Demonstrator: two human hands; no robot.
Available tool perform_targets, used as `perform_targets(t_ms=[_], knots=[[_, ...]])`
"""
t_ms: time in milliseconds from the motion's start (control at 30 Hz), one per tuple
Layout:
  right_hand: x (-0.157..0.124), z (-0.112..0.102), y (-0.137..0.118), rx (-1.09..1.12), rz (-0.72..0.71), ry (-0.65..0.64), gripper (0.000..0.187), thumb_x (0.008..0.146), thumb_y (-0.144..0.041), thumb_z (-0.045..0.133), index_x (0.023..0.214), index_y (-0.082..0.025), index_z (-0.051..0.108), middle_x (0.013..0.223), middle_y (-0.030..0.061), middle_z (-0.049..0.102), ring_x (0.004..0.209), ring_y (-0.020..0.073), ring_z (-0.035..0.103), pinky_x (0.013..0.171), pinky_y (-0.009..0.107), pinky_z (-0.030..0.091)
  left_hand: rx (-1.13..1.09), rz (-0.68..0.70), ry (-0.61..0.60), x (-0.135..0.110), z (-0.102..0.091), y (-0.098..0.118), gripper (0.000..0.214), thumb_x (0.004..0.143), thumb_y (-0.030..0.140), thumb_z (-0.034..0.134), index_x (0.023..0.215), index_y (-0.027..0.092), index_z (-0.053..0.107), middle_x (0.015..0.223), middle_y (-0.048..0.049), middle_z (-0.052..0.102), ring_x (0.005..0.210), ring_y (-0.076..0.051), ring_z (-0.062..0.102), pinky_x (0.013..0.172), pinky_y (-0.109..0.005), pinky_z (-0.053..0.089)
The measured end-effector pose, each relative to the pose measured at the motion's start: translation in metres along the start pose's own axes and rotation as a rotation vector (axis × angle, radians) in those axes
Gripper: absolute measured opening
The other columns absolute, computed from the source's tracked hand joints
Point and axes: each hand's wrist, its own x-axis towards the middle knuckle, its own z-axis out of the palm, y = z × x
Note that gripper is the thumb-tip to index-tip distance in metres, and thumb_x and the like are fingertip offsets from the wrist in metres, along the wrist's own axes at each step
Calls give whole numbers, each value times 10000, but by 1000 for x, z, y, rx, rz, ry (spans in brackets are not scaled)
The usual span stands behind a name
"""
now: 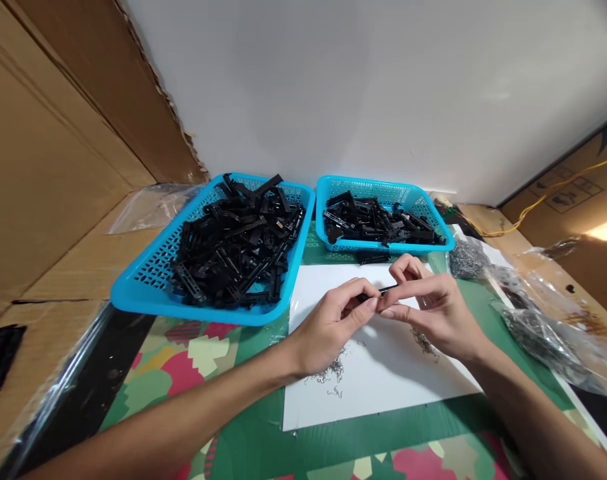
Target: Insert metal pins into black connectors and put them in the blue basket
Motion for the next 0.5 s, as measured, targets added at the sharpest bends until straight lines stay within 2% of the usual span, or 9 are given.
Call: perform_targets(t_ms=[100,233,267,400,500], knots=[[-2,3,3,34,36,36,91,890,-285,855,952,-352,859,899,14,517,908,211,503,823,384,415,-20,-16,20,-1,0,-1,288,1092,442,539,946,195,553,806,40,433,711,-121,357,668,-270,302],[-6,13,-1,-77,83,168,55,898,-286,843,945,-309,826,878,11,642,849,195,557,756,353,436,16,2,122,1,2,-4,285,1083,456,564,967,196,580,840,33,480,744,-122,413,679,-267,321],[-7,16,-3,-129,83,185,17,913,-287,822,929,-290,817,858,11,651,827,191,557,736,346,434,38,6,151,1,2,-5,282,1081,455,571,972,195,592,847,31,497,754,-125,429,683,-267,329],[-7,25,-12,-288,66,219,65,949,-255,748,908,-238,795,816,17,647,783,186,565,696,330,443,138,17,240,3,3,-8,298,1073,455,583,945,189,623,845,21,529,773,-140,468,706,-274,354],[-6,26,-14,-319,70,206,87,960,-245,727,935,-238,810,795,16,640,766,184,574,686,322,448,224,18,248,3,3,-7,322,1086,450,548,923,186,631,863,9,539,788,-154,485,715,-282,365]])
